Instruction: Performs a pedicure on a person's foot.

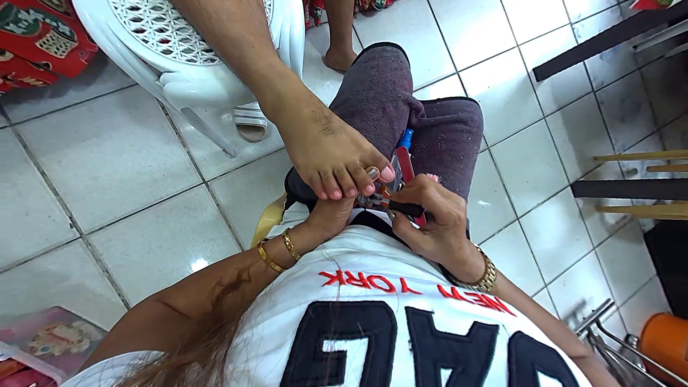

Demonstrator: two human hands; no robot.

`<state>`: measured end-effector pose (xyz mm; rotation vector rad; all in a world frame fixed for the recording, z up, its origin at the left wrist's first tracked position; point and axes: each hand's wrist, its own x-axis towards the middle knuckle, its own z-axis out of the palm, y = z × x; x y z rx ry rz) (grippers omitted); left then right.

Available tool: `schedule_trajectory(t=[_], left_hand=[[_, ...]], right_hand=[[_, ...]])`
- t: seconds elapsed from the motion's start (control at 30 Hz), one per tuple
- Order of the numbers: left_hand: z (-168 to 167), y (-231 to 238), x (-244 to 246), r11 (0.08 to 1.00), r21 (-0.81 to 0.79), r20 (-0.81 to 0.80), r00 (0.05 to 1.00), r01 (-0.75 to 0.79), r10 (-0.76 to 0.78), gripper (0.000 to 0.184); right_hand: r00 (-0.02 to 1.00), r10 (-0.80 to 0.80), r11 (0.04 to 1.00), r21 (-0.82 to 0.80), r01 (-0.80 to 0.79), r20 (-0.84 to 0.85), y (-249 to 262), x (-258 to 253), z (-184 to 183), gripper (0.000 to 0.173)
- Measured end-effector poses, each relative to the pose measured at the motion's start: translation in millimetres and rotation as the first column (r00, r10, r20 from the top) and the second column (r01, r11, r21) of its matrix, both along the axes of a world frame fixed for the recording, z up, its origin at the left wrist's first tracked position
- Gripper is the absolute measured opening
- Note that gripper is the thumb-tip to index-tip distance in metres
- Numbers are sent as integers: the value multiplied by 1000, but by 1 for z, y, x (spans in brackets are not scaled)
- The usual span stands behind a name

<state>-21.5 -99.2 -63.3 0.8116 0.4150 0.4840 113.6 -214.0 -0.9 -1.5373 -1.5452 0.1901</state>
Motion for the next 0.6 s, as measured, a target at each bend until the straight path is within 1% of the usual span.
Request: schedule_trajectory(t=[0.13, 0.27, 0.3, 0.37, 0.43, 0.5, 0.53, 0.57, 0.6], left_hand=[[-3, 0, 3, 999, -51, 11, 1000, -16, 16, 11], [-2, 1, 1, 996, -86, 10, 1000, -20, 21, 15], [0, 2, 1, 994, -107, 4, 1000, -8, 8, 15], [7, 6, 1, 988, -155, -8, 1000, 23, -24, 17], [11, 9, 3, 985, -161, 15, 999, 53, -52, 14], [11, 7, -1, 996, -66, -44, 997, 61, -64, 18], [15, 8, -6, 996, 44, -107, 992, 75, -70, 19], [21, 11, -9, 978, 186, -190, 980, 98, -62, 20], [27, 11, -14, 923, 358, -278, 960, 143, -41, 20]], right_hand=[[1000, -12, 1000, -3, 12, 12, -1, 0, 0, 10], [998, -9, 998, -68, 13, 65, 3, -2, -1, 14], [999, -2, 997, -71, 5, 43, 3, -1, -1, 18], [998, -14, 999, -52, 10, -69, 1, 2, 3, 34], [987, -85, 994, -80, 74, -135, -1, 4, 4, 49], [983, -133, 986, -119, 118, -125, -3, 0, 1, 51], [986, -127, 988, -103, 116, -106, -1, -3, 1, 50], [990, -117, 991, -70, 112, -75, 1, -6, 2, 48], [993, -114, 993, -40, 112, -43, 2, -9, 4, 46]])
